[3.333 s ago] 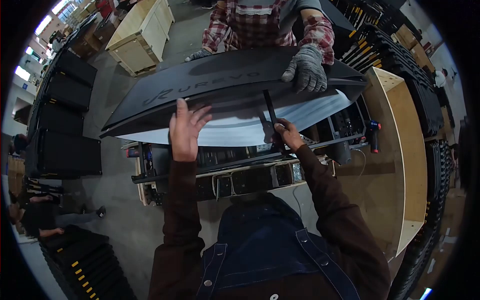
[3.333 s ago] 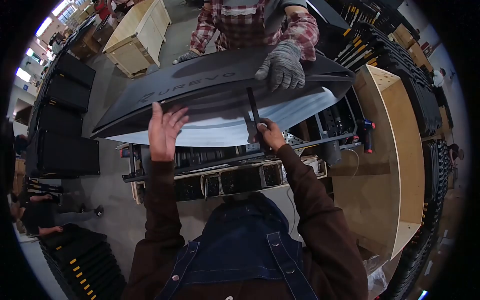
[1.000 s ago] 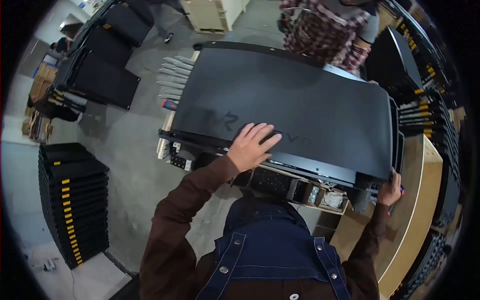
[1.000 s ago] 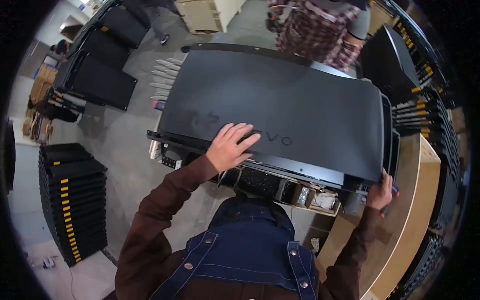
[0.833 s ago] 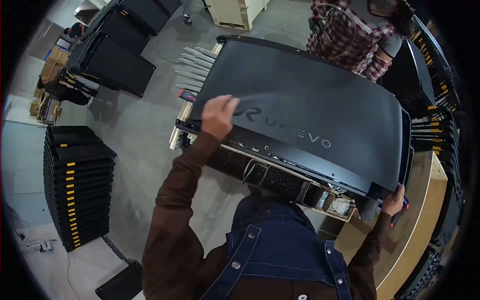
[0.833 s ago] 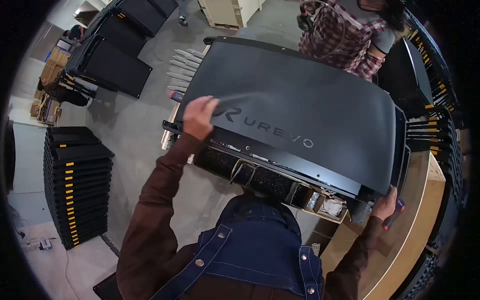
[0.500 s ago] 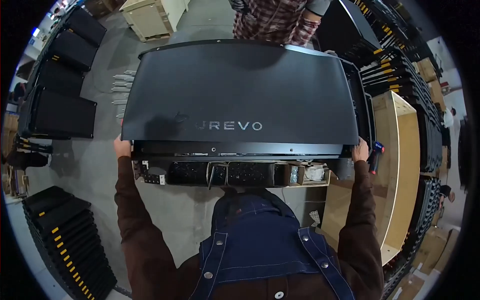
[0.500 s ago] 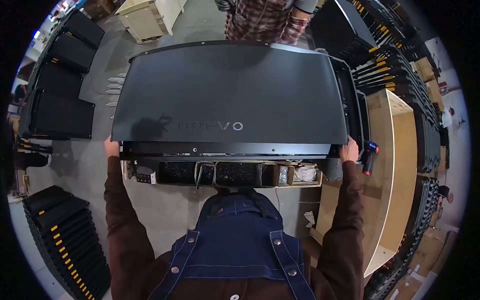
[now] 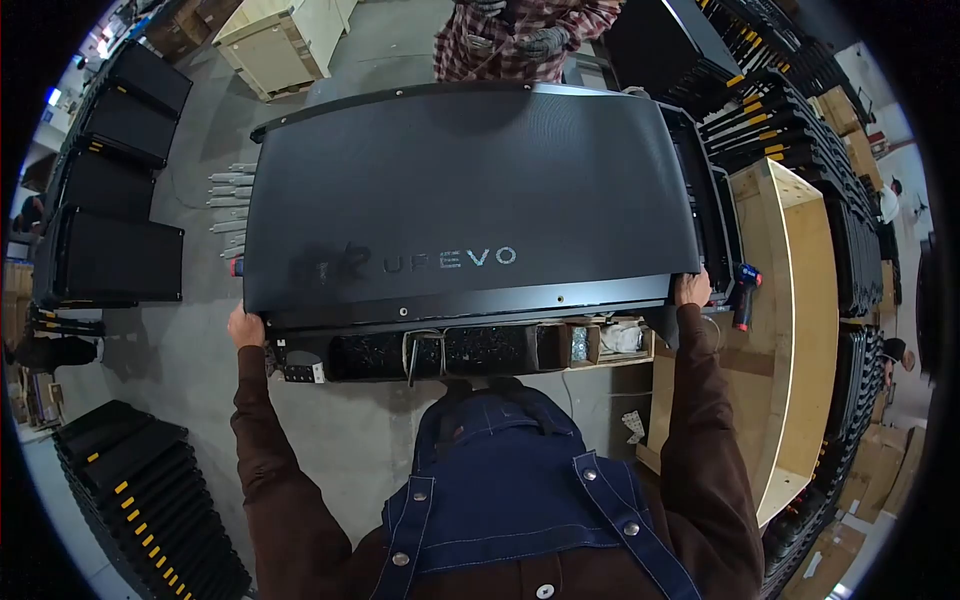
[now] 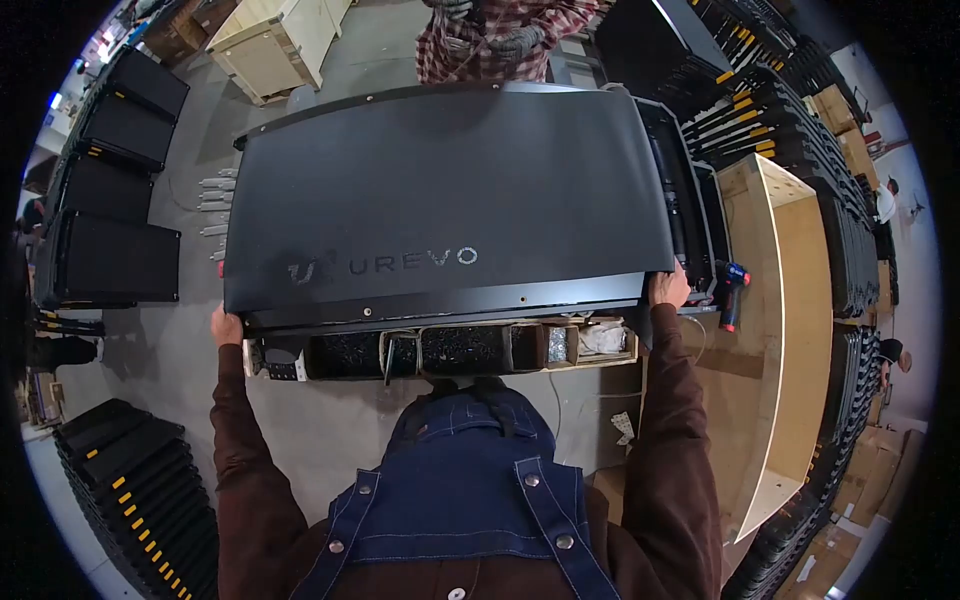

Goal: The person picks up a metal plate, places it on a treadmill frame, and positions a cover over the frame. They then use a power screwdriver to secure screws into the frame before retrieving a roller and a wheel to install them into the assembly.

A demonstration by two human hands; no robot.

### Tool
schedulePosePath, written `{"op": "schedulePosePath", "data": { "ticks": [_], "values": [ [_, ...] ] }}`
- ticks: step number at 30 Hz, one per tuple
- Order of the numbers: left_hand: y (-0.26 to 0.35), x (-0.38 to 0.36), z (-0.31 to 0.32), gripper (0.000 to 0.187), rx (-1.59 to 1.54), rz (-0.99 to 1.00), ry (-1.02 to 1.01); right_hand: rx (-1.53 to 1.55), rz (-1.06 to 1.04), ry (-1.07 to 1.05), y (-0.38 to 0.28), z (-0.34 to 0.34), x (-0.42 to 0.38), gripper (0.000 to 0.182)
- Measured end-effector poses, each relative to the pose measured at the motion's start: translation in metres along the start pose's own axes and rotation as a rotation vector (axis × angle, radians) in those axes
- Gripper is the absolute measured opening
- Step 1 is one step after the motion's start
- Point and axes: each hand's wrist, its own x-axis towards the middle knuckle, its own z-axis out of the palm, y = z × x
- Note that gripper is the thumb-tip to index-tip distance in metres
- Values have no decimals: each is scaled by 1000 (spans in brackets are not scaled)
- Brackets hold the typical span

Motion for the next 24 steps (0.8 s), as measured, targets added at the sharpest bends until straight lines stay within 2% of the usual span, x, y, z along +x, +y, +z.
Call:
{"op": "schedulePosePath", "data": {
  "ticks": [3, 6, 7, 8, 9, 11, 13, 14, 15, 16, 17, 18, 20, 22, 24],
  "values": [
    [19, 0, -9, 29, 1, -66, -57, -3, 55, 19, -10, -6, -2, 36],
    [23, 1, -13, 28, 47, -107, -87, -14, -7, 1, 1, -4, -1, 35],
    [25, 1, -16, 28, 39, -92, -78, -31, -124, -10, 28, 6, 11, 34],
    [24, 1, -21, 27, -9, -24, -58, -46, -241, -17, 26, 1, 16, 34],
    [22, 0, -29, 26, -55, 47, -38, -196, -281, -67, 30, -15, 22, 35],
    [16, 3, -44, 22, 140, 272, 26, -471, -345, -96, -7, -90, 12, 31],
    [33, 3, -65, 21, 181, 95, -117, -507, -329, -94, 2, -83, 20, 33],
    [34, 4, -64, 18, 176, 32, -100, -553, -329, -132, 6, -80, 16, 35],
    [36, 8, -62, 17, 166, -32, -80, -618, -313, -207, 7, -75, 17, 32],
    [36, 13, -60, 17, 153, -6, -76, -613, -321, -236, 6, -69, 20, 25],
    [35, 19, -57, 15, 173, -90, -78, -607, -327, -266, 2, -69, 22, 18],
    [35, 21, -53, 13, 193, -172, -86, -492, -274, -386, -2, -72, 30, 16],
    [-15, 37, -24, 13, 0, -209, -203, -444, -293, -393, -17, -86, 30, 17],
    [-32, 42, -22, 12, -14, -112, -271, -302, -331, -366, -7, -86, 34, 20],
    [-62, 47, -20, 12, -290, -9, -387, -304, -314, -434, 1, -86, 35, 22]
  ]
}}
